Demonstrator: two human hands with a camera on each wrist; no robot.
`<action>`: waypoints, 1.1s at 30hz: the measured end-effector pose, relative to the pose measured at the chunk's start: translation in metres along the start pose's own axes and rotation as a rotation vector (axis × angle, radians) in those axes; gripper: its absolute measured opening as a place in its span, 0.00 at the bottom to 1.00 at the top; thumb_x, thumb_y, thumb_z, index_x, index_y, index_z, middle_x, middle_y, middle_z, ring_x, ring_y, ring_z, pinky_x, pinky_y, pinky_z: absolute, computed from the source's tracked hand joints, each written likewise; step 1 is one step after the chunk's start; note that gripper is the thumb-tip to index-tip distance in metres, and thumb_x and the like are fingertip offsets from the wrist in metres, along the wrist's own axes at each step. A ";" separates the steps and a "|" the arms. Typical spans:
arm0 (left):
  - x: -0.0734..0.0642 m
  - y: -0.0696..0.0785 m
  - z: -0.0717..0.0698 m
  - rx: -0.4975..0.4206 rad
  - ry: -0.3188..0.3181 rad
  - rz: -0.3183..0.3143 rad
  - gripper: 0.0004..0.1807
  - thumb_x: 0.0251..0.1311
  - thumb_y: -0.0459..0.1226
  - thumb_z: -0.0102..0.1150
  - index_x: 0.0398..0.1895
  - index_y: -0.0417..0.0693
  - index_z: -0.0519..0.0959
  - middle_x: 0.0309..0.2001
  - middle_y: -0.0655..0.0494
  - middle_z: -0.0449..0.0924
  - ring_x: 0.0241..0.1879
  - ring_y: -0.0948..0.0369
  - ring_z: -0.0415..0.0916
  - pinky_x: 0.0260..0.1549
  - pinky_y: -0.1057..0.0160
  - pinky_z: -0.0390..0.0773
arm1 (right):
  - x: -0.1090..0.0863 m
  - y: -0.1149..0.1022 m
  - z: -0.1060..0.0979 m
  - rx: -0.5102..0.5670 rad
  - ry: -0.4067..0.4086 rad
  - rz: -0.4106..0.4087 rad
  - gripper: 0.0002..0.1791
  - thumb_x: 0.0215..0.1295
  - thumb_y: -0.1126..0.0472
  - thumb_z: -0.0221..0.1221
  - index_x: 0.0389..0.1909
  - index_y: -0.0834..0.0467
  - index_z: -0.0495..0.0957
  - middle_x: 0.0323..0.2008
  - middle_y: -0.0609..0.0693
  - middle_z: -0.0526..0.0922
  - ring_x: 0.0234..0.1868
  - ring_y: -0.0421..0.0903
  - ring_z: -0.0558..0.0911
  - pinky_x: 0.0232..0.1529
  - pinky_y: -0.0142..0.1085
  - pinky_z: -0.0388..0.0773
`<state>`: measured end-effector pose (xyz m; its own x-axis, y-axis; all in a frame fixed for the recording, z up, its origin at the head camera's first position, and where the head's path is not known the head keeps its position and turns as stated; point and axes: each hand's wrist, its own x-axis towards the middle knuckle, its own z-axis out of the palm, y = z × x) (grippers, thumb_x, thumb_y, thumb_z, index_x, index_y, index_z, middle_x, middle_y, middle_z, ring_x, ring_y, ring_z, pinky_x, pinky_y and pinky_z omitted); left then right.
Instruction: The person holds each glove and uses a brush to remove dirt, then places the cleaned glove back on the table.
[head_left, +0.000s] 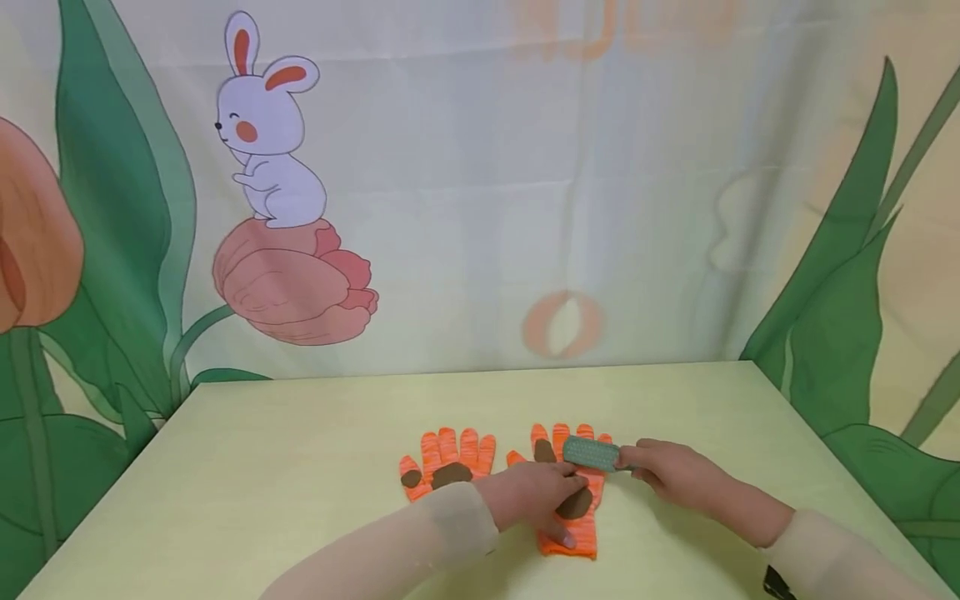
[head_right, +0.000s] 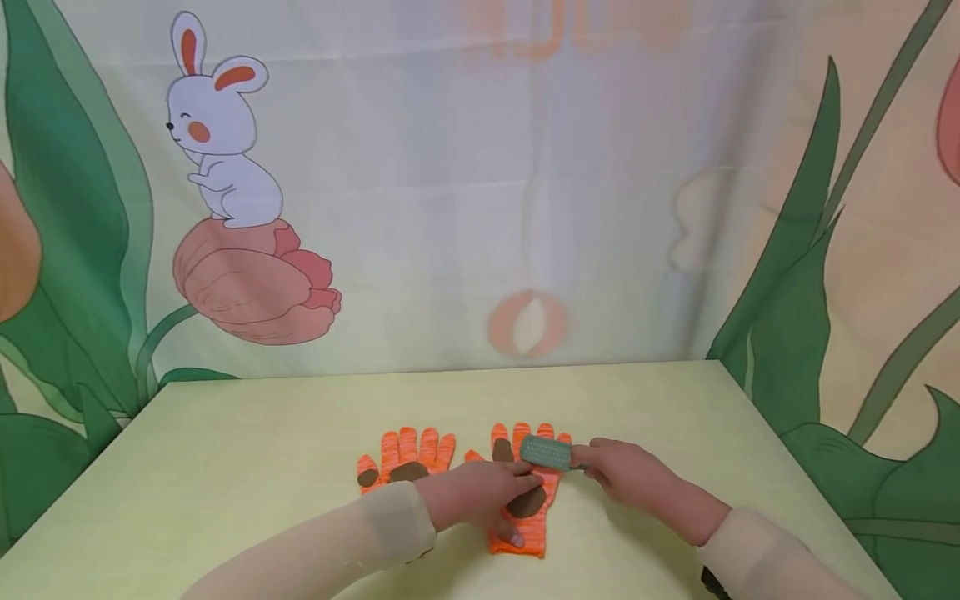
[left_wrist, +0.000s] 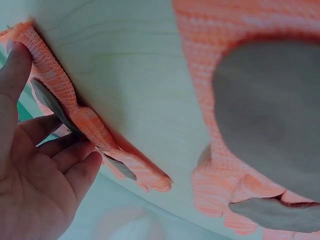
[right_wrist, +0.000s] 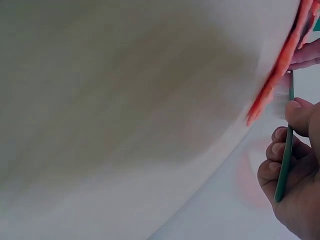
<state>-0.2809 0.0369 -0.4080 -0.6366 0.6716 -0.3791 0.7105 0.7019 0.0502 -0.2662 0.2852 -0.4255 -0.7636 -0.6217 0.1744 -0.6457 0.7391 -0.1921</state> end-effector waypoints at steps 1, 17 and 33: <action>0.000 0.000 0.000 0.001 0.000 -0.001 0.47 0.60 0.62 0.65 0.80 0.61 0.62 0.81 0.61 0.58 0.76 0.60 0.66 0.69 0.61 0.73 | -0.002 0.000 0.001 0.000 -0.013 0.004 0.11 0.66 0.69 0.64 0.43 0.51 0.79 0.31 0.44 0.79 0.28 0.31 0.69 0.29 0.26 0.70; -0.001 -0.003 0.002 -0.005 -0.020 0.009 0.47 0.62 0.62 0.63 0.81 0.62 0.58 0.82 0.63 0.54 0.77 0.60 0.64 0.68 0.60 0.74 | -0.004 0.010 0.006 0.028 0.014 0.017 0.11 0.67 0.69 0.63 0.44 0.51 0.77 0.33 0.46 0.81 0.30 0.32 0.71 0.31 0.27 0.71; 0.000 -0.003 0.006 0.042 0.029 0.056 0.46 0.62 0.61 0.64 0.81 0.60 0.59 0.81 0.64 0.56 0.75 0.60 0.67 0.65 0.61 0.76 | -0.002 0.015 0.013 -0.025 0.134 0.075 0.10 0.67 0.69 0.63 0.45 0.53 0.77 0.36 0.50 0.84 0.32 0.40 0.80 0.31 0.31 0.76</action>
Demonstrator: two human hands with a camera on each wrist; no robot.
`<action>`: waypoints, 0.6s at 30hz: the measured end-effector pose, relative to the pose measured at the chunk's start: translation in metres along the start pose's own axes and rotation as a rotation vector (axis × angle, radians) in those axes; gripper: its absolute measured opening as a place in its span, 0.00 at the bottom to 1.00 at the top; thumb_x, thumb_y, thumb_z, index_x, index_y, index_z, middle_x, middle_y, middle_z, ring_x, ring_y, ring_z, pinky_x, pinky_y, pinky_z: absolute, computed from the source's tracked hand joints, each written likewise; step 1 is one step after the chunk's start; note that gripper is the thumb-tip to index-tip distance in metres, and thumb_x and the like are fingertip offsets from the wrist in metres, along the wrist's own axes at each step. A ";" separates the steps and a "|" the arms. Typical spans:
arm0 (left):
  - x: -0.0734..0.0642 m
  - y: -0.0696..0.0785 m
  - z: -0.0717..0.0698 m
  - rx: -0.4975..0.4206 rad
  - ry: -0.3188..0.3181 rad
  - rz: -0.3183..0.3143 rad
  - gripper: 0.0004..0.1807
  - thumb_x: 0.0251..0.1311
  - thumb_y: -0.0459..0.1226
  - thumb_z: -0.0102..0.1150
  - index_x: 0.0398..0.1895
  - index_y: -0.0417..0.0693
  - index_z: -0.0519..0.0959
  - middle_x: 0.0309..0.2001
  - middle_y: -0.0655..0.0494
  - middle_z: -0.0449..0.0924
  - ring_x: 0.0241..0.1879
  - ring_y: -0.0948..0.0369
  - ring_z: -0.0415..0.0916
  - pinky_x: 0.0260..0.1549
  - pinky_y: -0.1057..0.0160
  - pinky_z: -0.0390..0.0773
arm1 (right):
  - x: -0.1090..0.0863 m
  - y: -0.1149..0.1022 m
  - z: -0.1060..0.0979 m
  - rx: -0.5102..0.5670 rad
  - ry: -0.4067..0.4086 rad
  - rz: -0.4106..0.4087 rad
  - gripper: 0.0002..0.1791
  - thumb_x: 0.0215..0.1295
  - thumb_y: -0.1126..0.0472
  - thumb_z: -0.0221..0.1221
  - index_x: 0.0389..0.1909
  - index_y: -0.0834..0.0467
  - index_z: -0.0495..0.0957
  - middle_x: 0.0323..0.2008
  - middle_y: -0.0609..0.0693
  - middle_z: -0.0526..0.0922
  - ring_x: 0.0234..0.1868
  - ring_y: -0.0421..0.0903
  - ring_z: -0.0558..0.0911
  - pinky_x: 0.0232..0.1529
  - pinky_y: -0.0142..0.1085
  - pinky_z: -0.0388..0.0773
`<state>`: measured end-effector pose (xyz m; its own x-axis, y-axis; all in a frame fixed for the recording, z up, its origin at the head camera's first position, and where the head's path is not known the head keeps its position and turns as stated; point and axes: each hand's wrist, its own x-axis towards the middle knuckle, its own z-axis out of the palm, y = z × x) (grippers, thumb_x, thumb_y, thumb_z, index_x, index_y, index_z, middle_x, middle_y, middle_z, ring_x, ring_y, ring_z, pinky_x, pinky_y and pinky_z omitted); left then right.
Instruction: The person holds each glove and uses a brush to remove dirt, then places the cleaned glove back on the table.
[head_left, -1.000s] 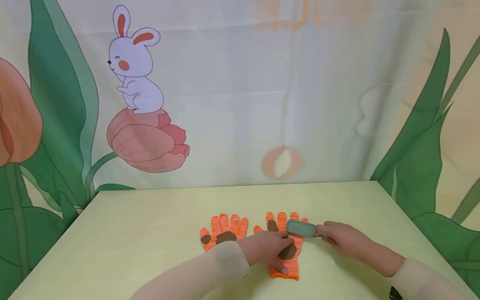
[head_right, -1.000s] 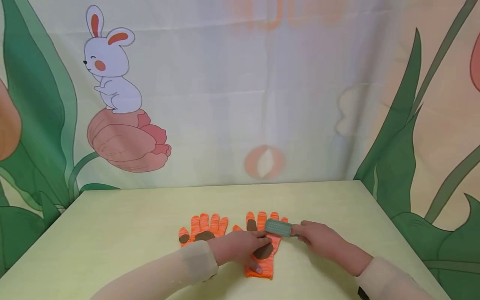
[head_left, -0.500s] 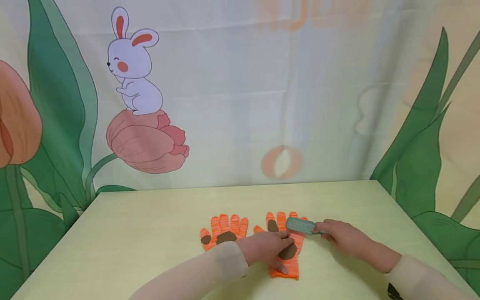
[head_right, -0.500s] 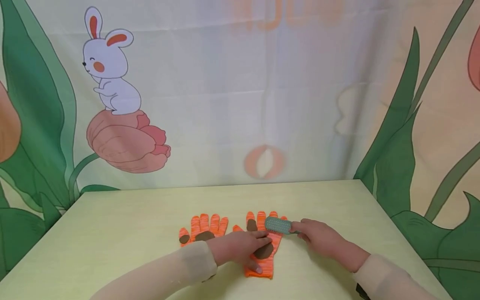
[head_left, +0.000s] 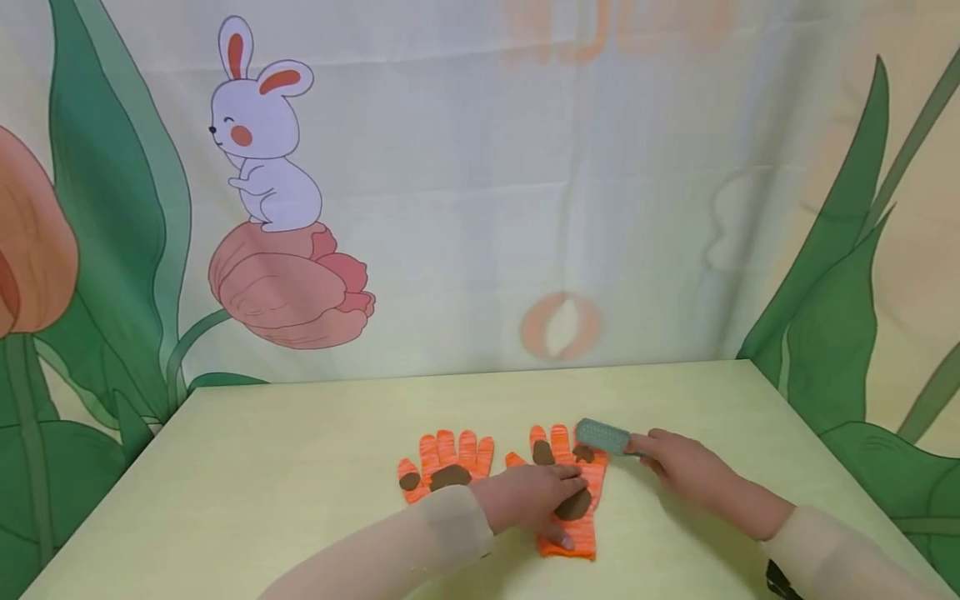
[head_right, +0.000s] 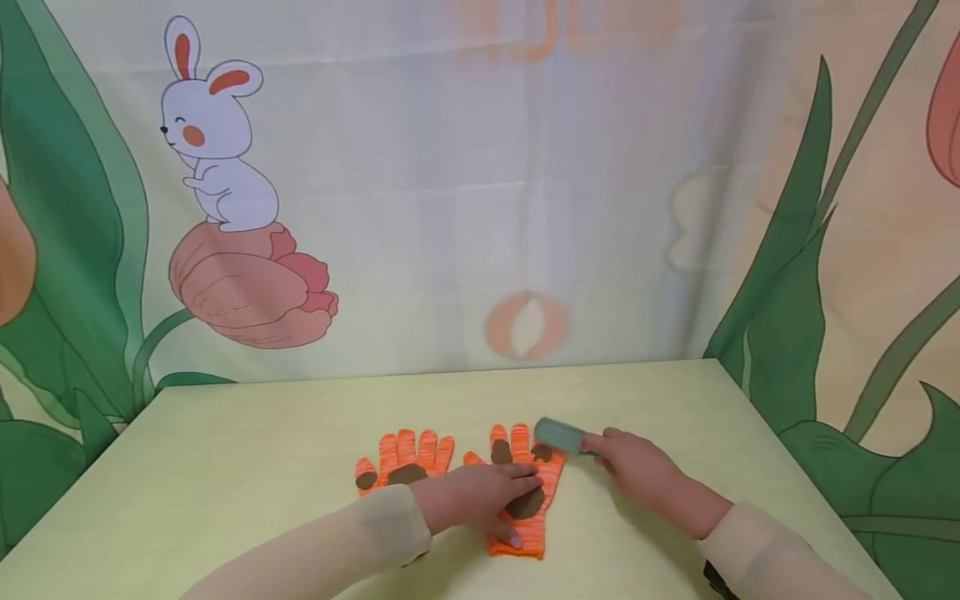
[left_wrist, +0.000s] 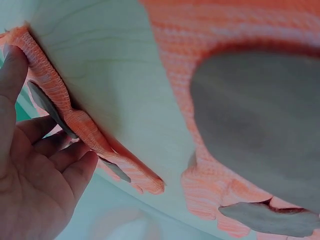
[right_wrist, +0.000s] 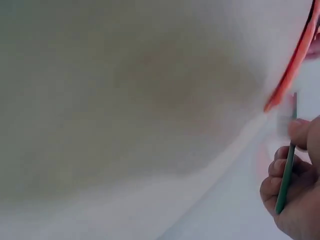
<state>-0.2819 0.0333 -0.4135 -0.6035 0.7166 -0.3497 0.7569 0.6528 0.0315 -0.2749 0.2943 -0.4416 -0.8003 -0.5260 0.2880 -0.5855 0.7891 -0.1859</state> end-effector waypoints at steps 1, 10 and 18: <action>0.000 0.000 0.000 0.006 0.001 0.003 0.47 0.62 0.61 0.64 0.81 0.60 0.59 0.81 0.64 0.57 0.75 0.60 0.68 0.65 0.61 0.76 | 0.000 0.000 -0.004 -0.012 0.025 0.030 0.10 0.67 0.69 0.63 0.45 0.54 0.78 0.36 0.50 0.84 0.32 0.41 0.80 0.31 0.32 0.76; 0.001 -0.001 -0.002 0.003 -0.024 0.018 0.46 0.62 0.61 0.63 0.81 0.60 0.59 0.81 0.65 0.56 0.79 0.62 0.60 0.69 0.62 0.72 | 0.004 -0.011 0.002 0.122 -0.092 -0.082 0.11 0.68 0.72 0.60 0.45 0.55 0.77 0.44 0.55 0.88 0.41 0.48 0.85 0.41 0.37 0.82; 0.002 0.000 0.000 0.046 -0.015 0.024 0.47 0.62 0.62 0.62 0.81 0.60 0.59 0.81 0.66 0.57 0.79 0.62 0.60 0.69 0.62 0.73 | 0.011 -0.014 0.006 0.016 -0.028 -0.013 0.11 0.67 0.69 0.62 0.44 0.52 0.77 0.41 0.50 0.86 0.40 0.50 0.85 0.37 0.35 0.82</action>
<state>-0.2833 0.0353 -0.4140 -0.5814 0.7280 -0.3633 0.7821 0.6232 -0.0028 -0.2761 0.2761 -0.4413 -0.7960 -0.5447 0.2638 -0.5974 0.7772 -0.1978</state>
